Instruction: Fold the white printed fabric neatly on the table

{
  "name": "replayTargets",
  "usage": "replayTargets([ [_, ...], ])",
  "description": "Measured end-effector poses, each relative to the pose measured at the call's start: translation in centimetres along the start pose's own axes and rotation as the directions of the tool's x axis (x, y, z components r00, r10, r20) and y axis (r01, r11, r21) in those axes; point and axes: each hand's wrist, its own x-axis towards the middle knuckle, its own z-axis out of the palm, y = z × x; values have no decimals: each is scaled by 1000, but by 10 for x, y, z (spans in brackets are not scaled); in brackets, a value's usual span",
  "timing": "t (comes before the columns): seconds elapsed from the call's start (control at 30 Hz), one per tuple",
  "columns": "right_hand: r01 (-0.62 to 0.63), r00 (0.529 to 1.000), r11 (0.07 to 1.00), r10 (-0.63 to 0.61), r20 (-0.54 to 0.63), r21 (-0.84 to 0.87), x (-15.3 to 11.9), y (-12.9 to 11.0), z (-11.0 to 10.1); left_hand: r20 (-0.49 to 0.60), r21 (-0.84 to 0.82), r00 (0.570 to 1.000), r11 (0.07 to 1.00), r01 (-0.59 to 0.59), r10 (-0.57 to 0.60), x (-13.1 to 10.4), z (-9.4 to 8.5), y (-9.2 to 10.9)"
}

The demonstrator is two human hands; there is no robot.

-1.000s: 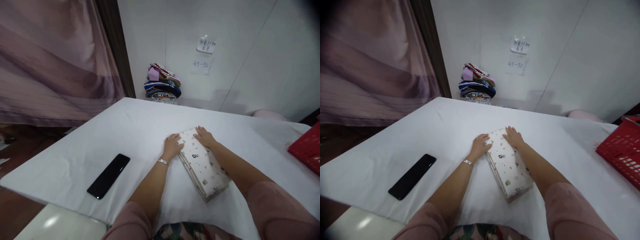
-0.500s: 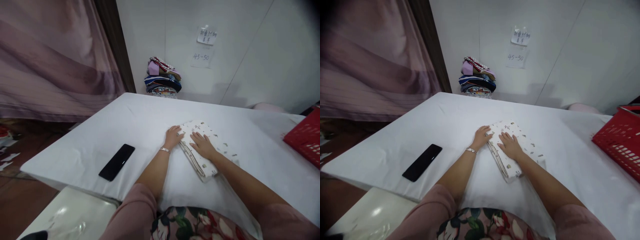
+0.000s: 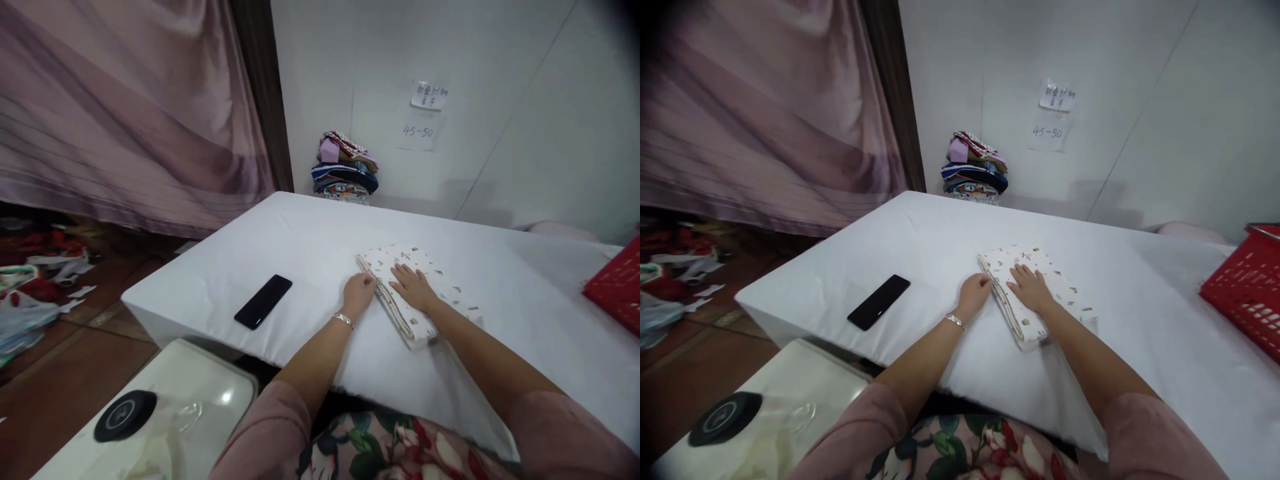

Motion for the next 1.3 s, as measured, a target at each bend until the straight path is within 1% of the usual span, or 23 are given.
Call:
replayTargets([
  [0.13,0,1000,1000,0,18,6,1,1,-1,76,-1,997,1000,-30,30,-25,4,12],
  [0.27,-37,994,999,34,99,30,10,-1,-11,119,-6,990,997,-77,78,-35,2,17],
  [0.33,-63,994,997,60,94,35,14,-6,-15,123,-9,988,996,-88,89,-36,1,17],
  [0.4,-51,998,998,49,47,39,14,-13,-15,120,-8,988,995,-99,99,-36,0,16],
  [0.5,-3,1000,999,3,7,50,9,-23,-7,110,8,988,993,-114,112,-36,-1,17],
  [0.57,-3,1000,999,4,-1,52,5,-25,1,113,20,987,993,-120,117,-37,-1,18],
  [0.67,-2,1000,999,3,-18,51,2,-25,6,126,26,985,992,-124,119,-39,-2,20],
  [0.9,-14,1000,998,15,-14,59,1,-26,0,107,-34,988,993,-109,112,-40,-3,19],
  [1.03,-11,1000,999,12,-15,50,1,-26,1,93,-57,993,996,-72,77,-40,-2,18],
  [1.2,-10,1000,999,11,-22,51,3,-23,4,63,-68,996,996,-60,65,-36,0,17],
  [1.3,-14,1000,998,15,-17,60,3,-24,3,72,-79,997,997,-11,16,-33,0,20],
])
